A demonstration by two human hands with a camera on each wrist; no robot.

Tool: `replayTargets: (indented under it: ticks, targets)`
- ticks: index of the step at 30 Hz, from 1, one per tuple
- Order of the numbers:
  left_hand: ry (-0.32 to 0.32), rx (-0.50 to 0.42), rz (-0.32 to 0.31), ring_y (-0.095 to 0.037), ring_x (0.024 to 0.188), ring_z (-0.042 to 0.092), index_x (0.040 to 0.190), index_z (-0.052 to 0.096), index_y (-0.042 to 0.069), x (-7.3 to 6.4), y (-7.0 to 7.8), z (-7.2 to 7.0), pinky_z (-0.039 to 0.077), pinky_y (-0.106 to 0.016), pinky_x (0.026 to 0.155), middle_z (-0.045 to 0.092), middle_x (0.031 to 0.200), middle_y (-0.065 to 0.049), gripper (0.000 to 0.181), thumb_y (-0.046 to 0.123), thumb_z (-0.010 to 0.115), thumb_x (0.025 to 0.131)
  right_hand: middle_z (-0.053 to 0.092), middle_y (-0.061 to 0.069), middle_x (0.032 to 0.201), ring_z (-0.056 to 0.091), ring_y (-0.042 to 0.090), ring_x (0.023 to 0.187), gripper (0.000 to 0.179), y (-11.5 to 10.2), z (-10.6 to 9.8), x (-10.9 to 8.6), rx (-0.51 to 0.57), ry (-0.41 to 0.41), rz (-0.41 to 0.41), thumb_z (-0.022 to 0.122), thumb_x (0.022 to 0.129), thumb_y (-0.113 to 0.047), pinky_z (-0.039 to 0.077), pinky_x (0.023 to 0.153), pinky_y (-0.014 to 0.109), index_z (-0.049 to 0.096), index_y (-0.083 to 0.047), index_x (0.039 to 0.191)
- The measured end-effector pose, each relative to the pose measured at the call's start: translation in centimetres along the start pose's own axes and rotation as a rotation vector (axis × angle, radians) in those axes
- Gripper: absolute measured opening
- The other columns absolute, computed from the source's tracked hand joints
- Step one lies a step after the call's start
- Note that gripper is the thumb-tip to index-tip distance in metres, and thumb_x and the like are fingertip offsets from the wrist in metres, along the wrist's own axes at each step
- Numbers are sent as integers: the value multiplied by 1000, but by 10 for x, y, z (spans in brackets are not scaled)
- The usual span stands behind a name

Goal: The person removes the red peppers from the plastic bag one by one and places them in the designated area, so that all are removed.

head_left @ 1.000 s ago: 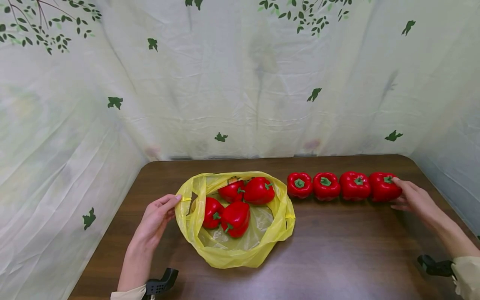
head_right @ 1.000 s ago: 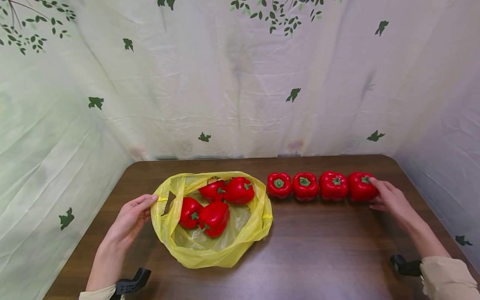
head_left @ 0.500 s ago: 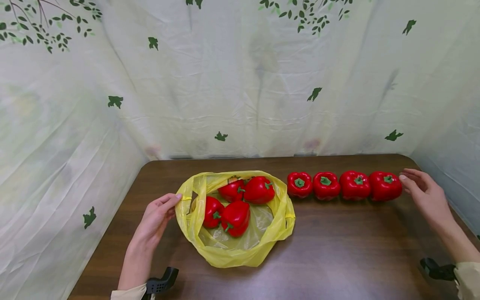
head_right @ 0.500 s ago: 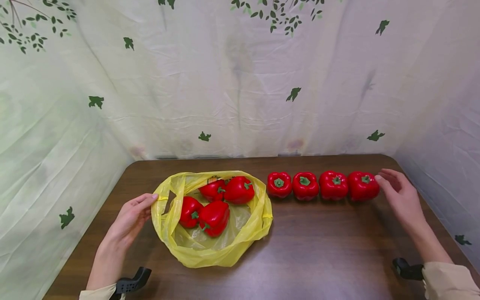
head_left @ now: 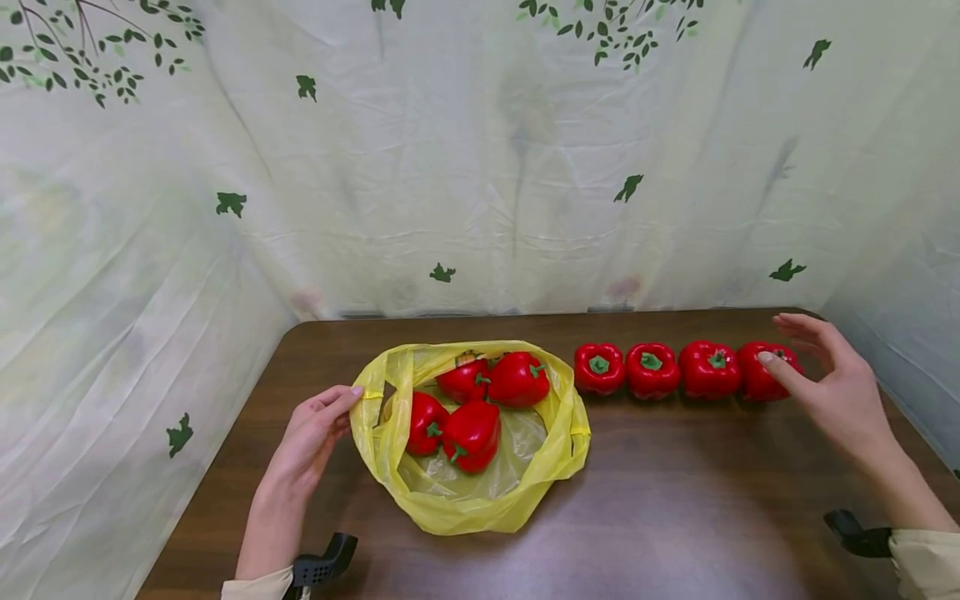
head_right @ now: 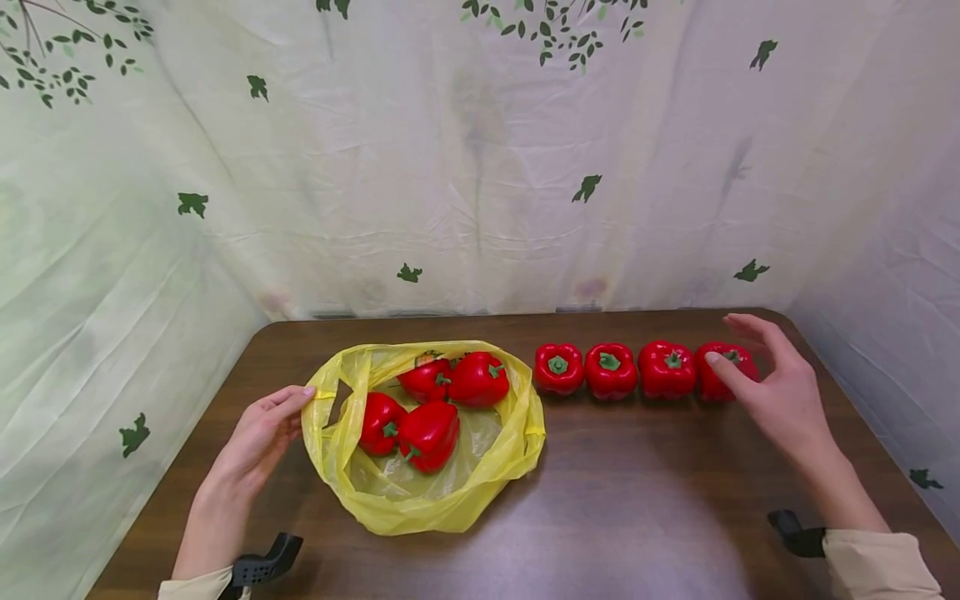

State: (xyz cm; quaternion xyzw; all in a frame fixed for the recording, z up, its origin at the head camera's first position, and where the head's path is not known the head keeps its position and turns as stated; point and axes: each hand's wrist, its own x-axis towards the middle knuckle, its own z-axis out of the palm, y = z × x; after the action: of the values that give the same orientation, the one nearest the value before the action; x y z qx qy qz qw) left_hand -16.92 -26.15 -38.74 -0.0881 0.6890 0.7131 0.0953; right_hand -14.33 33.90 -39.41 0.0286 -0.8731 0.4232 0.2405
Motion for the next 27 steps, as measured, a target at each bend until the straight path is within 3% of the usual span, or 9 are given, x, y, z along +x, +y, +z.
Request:
replayTargets:
  ticks: [6,15,27]
  targets:
    - [6,5,24,-14,80,61,94,70,11,0,1,0,49,-27,81,65,91,0,21,31,68,95,54,-2,135,48,9,115,60,-24,21,-5,41,-28,-70,74,86,-5,42,82,8,52,-17,141]
    - [31,1,42,-13,76,60,94,71,9,-3,3,1,49,-27,75,65,89,-1,23,32,69,93,53,9,135,48,9,121,63,-44,52,-10,165,-138,-123,74,83,5,42,89,12,51,-10,140]
    - [37,1,55,-13,77,59,94,72,11,-7,9,2,49,-28,78,65,88,1,21,31,69,94,55,2,135,50,20,123,60,-80,96,-17,375,-237,-125,74,85,1,42,98,21,52,-16,139]
